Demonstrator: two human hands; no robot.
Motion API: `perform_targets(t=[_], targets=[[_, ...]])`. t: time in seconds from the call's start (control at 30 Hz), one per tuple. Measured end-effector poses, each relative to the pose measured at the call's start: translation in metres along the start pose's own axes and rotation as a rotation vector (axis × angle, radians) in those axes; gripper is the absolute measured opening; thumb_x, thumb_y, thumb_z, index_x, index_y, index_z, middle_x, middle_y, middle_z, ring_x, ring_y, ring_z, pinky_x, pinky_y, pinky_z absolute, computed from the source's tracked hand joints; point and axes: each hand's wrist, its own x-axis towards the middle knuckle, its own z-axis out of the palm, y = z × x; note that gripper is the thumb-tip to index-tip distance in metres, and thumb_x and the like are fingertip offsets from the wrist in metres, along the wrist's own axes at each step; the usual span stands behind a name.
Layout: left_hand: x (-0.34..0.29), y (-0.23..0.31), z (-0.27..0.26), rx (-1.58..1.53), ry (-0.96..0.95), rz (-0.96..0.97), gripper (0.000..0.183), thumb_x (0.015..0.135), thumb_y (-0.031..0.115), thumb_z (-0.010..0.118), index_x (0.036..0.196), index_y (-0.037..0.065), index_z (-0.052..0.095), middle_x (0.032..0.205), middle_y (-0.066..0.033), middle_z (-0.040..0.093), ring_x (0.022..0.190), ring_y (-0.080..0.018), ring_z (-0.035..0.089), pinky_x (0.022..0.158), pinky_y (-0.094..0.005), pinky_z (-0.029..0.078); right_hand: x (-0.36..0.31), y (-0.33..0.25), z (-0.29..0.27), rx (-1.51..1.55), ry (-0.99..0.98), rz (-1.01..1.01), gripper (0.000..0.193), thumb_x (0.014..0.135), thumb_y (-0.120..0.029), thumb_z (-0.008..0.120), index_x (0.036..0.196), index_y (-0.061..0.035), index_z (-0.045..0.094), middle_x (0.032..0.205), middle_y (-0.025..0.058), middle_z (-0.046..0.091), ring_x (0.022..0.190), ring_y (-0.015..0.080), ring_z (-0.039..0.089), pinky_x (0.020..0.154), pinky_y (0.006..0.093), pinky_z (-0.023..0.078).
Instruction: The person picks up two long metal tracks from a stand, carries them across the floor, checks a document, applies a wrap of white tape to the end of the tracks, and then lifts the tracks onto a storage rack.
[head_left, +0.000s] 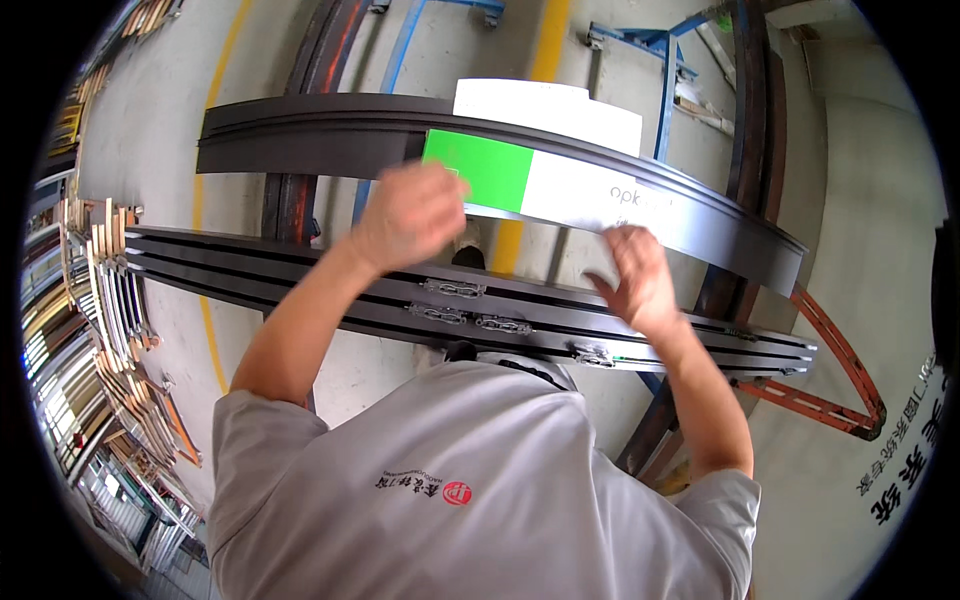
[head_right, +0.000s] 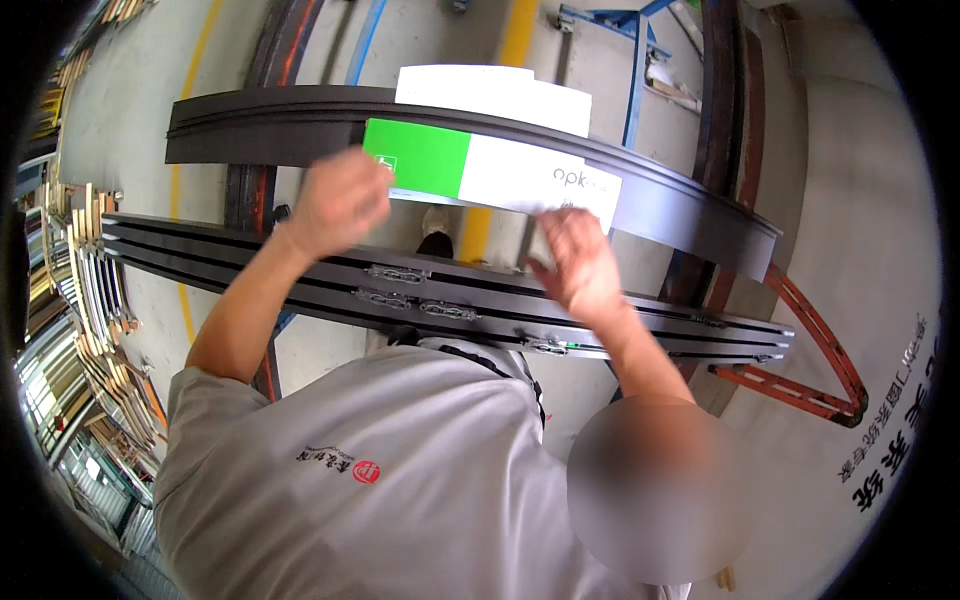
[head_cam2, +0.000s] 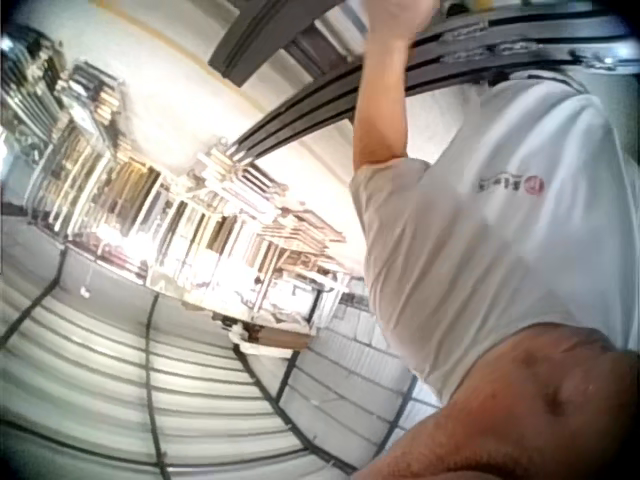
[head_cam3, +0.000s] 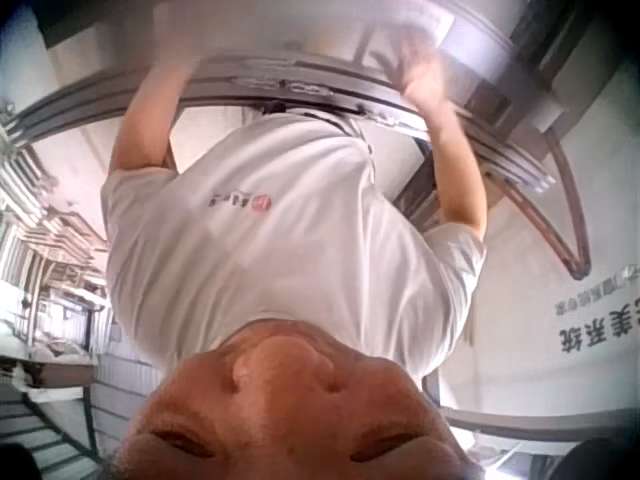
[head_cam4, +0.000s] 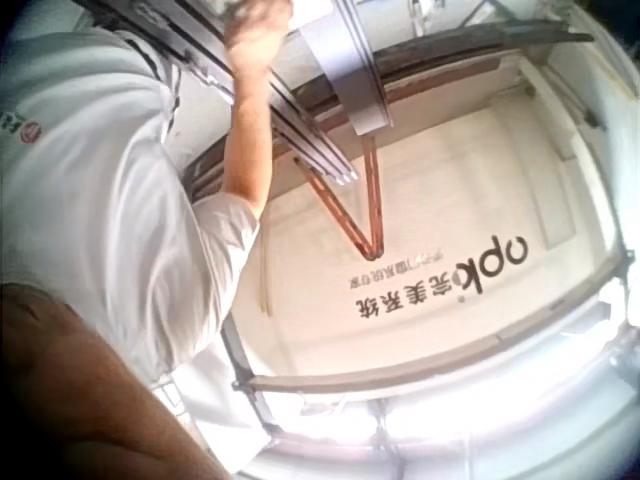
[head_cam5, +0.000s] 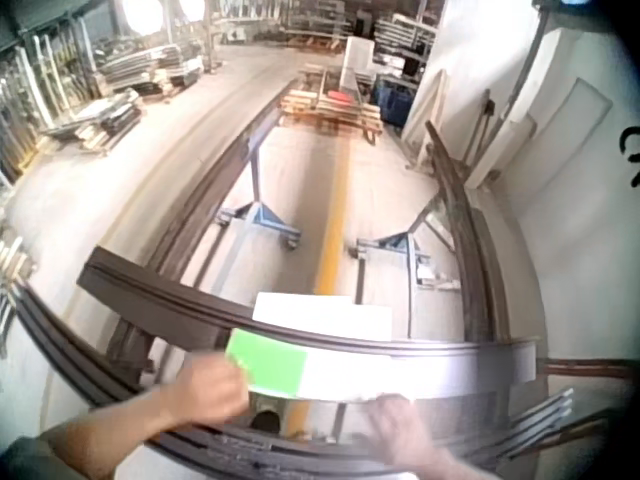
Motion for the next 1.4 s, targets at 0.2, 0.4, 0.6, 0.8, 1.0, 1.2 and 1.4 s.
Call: perform_targets(t=[0.2,0.4,0.6,0.8,1.0,1.2,1.4], targets=[[-0.082,0.083,0.087,-0.054,-0.183,-0.133,0.034,0.078,0.009,0.071,0.108,-0.002,0.063,0.112,-0.0197,0.061,0.107,-0.0372,0.059,0.098,-0.0505,0.049,-0.020,-0.090,0.060,0.317,-0.118,-0.127,0.035,0.075,-0.019,0.078,0.104,-0.0050,0.068,0.101,0.0098,0.060,0.096,0.0292,0.058,0.085,0.0407,0.048],[-0.113,0.097,0.094,0.100,-0.202,-0.245,0.042,0.080,0.013,0.072,0.118,0.001,0.062,0.116,-0.0221,0.060,0.113,-0.0391,0.057,0.105,-0.0535,0.043,-0.053,-0.082,0.077,0.265,-0.069,-0.068,0.036,0.074,-0.024,0.080,0.103,-0.0059,0.069,0.094,0.0081,0.061,0.092,0.0276,0.058,0.082,0.0394,0.048],[-0.117,0.091,0.089,0.244,-0.222,-0.085,0.042,0.078,0.015,0.074,0.118,0.009,0.064,0.114,-0.0208,0.061,0.110,-0.0377,0.058,0.103,-0.0531,0.044,-0.048,-0.086,0.096,0.184,-0.030,-0.180,0.017,0.084,-0.019,0.064,0.095,-0.0066,0.067,0.090,0.0075,0.060,0.090,0.0254,0.057,0.082,0.0374,0.045],[-0.167,0.056,0.069,0.468,-0.126,-0.104,0.036,0.078,0.012,0.071,0.114,0.009,0.064,0.112,-0.0202,0.060,0.105,-0.0375,0.061,0.098,-0.0541,0.049,-0.131,-0.037,0.056,0.002,0.040,0.025,0.022,0.076,-0.013,0.072,0.095,-0.0036,0.066,0.096,0.0105,0.062,0.095,0.0314,0.059,0.086,0.0434,0.047],[-0.201,0.020,0.028,0.554,-0.083,-0.224,0.039,0.078,0.003,0.066,0.116,0.004,0.062,0.114,-0.0217,0.059,0.107,-0.0418,0.058,0.097,-0.0520,0.049,-0.159,-0.046,0.046,-0.052,0.050,0.216,0.060,0.083,-0.036,0.072,0.129,-0.0001,0.056,0.130,0.0181,0.055,0.126,0.0361,0.049,0.110,0.0522,0.036],[-0.212,0.010,0.012,0.522,-0.094,-0.246,0.037,0.077,0.002,0.065,0.114,0.002,0.060,0.111,-0.0216,0.059,0.104,-0.0408,0.059,0.097,-0.0515,0.050,-0.170,-0.042,0.061,-0.112,-0.086,0.287,0.068,0.084,-0.027,0.071,0.141,0.0009,0.047,0.150,0.0204,0.045,0.144,0.0353,0.038,0.120,0.0531,0.026],[-0.174,0.012,0.001,0.346,0.045,-0.407,0.036,0.083,0.005,0.061,0.118,-0.002,0.060,0.110,-0.0221,0.060,0.104,-0.0410,0.060,0.096,-0.0476,0.050,-0.134,-0.032,0.020,-0.121,0.037,0.192,0.060,0.088,-0.028,0.069,0.137,0.0029,0.051,0.144,0.0245,0.050,0.134,0.0423,0.047,0.116,0.0575,0.031]])
